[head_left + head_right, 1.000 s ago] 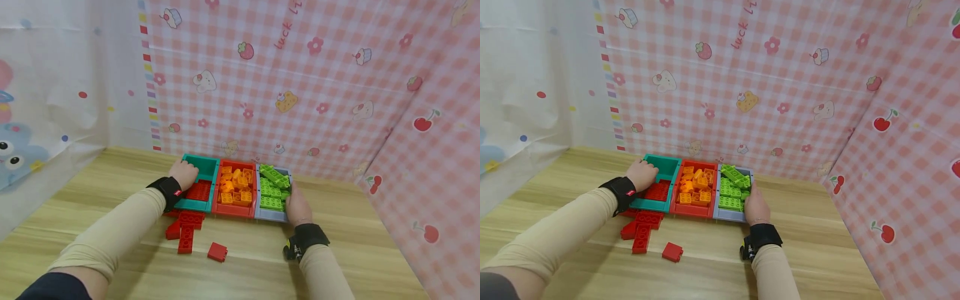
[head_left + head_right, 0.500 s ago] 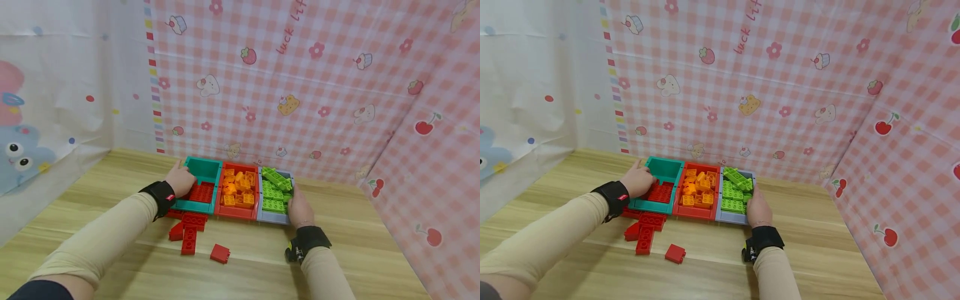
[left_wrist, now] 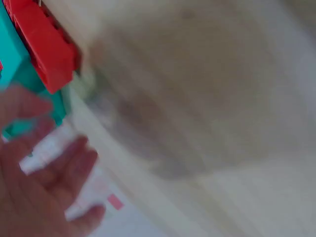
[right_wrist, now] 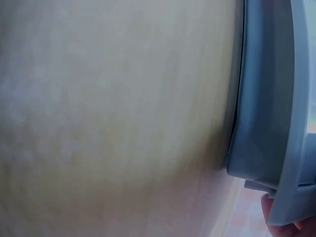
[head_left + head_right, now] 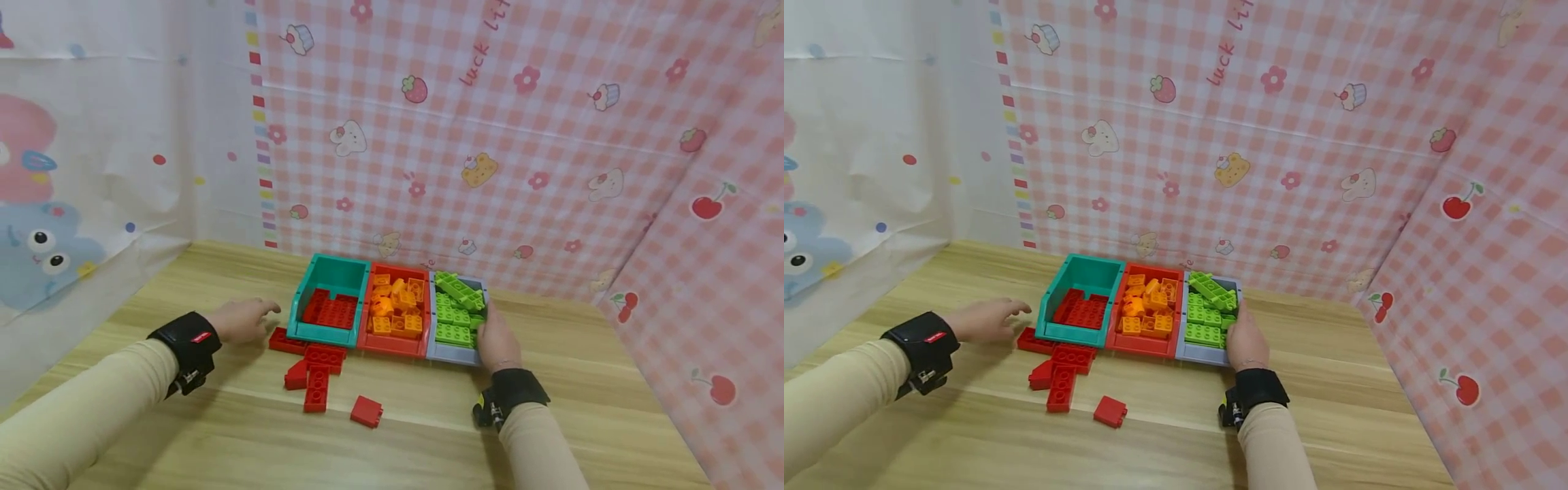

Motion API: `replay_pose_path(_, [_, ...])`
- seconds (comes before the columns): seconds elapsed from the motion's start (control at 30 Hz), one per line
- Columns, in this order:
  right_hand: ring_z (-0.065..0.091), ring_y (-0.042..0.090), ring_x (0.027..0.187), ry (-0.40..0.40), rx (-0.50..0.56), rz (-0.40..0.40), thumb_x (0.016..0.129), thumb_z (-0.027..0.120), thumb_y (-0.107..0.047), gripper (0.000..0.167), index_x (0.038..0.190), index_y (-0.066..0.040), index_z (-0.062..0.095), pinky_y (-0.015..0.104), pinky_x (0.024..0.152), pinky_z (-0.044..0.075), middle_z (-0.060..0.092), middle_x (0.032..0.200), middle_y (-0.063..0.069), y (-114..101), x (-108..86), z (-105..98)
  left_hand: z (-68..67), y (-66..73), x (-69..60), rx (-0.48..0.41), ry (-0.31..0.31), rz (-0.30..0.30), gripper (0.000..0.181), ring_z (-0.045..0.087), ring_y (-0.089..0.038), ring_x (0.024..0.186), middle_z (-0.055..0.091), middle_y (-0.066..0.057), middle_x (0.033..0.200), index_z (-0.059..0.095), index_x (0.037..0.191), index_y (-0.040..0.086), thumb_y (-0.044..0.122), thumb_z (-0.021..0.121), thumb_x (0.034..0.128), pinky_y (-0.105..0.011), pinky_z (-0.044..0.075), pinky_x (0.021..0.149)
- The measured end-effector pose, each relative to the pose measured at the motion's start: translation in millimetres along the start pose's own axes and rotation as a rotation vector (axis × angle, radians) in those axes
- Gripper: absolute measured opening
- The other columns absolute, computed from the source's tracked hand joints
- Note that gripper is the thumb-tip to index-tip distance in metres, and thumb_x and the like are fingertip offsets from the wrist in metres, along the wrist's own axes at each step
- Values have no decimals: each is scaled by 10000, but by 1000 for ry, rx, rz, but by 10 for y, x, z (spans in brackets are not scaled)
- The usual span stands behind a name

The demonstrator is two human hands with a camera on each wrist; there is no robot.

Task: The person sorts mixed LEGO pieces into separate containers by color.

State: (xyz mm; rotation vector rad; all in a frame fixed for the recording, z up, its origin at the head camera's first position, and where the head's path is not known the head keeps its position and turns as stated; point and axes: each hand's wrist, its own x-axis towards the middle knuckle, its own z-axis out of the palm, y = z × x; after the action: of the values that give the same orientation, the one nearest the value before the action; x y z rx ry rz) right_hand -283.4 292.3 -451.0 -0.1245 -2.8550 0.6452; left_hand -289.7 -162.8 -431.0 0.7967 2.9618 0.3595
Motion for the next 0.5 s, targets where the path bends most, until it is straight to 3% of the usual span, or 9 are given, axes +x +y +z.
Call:
replay_pose_path(0.1, [415,376,1242,-8,-4,5,950,314,-58,525,1455,29,202,497,953,373,359,1419,234,6,8,-11,19,-17,-42,-105,-96,95,459,567,-369,989,583,-247,1082,543,1196,-77,53,644,767,-477,452,829])
replay_pose_path(0.27, [378,381,1271,-22,-7,9,950,314,-54,526,1456,30,196,501,984,342,345,1426,238,-3,16,5,67,-26,-46,-117,-70,161,360,529,-210,804,601,-90,909,638,1059,-52,113,734,754,-362,443,741])
replay_pose_path(0.37, [381,379,1269,-23,-1,13,950,319,-53,523,1453,31,204,500,984,343,351,1422,237,-11,15,22,58,-99,-56,-113,-55,169,324,541,-205,804,606,-72,893,655,1008,-44,117,748,743,-367,452,740])
replay_pose_path(0.5, [387,371,1268,-20,5,14,950,316,-54,524,1456,26,204,495,984,345,358,1422,229,-13,15,23,-140,-275,-114,-106,-61,130,283,578,-253,820,629,-91,890,659,971,-38,104,726,736,-421,470,739])
